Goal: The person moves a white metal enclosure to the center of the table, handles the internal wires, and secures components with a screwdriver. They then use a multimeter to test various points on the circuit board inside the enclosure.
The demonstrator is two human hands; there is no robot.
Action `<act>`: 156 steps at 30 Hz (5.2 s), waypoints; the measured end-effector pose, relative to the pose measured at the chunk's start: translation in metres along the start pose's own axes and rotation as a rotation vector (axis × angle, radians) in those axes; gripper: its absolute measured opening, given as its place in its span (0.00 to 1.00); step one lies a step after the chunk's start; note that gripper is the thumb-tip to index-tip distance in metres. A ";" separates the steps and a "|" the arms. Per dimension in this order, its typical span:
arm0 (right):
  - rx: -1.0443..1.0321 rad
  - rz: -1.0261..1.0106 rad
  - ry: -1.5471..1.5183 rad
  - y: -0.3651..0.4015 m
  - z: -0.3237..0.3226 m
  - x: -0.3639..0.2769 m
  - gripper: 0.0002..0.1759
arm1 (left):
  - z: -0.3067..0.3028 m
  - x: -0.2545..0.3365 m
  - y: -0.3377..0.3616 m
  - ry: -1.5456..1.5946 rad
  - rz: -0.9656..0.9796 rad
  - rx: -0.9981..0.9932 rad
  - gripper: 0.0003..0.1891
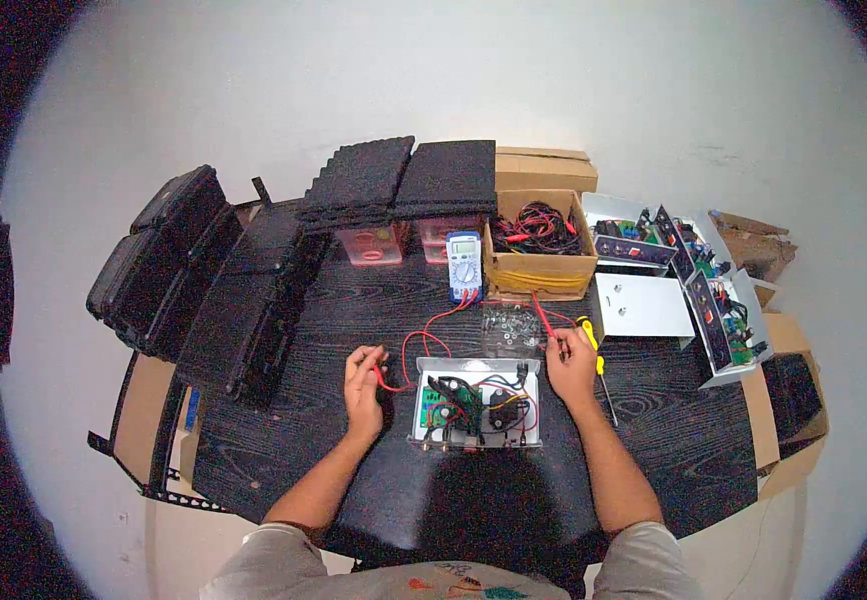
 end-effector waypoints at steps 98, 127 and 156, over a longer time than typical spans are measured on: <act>-0.913 -0.418 -0.336 0.050 0.075 -0.150 0.09 | 0.025 -0.030 0.015 0.117 -0.368 -0.355 0.07; -0.901 -0.400 -0.316 0.050 0.076 -0.147 0.08 | 0.029 -0.019 0.016 0.189 -0.382 -0.309 0.07; -0.855 -0.369 -0.300 0.048 0.087 -0.149 0.06 | 0.027 -0.006 0.016 0.062 -0.261 -0.353 0.06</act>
Point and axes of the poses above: each hand's wrist, its own y-axis away from the middle knuckle, its own z-axis out of the palm, x = y × z, the point moved 7 cm from there along -y, towards the middle knuckle, and after that the axes turned 7 degrees about x, right-handed, at the moved point
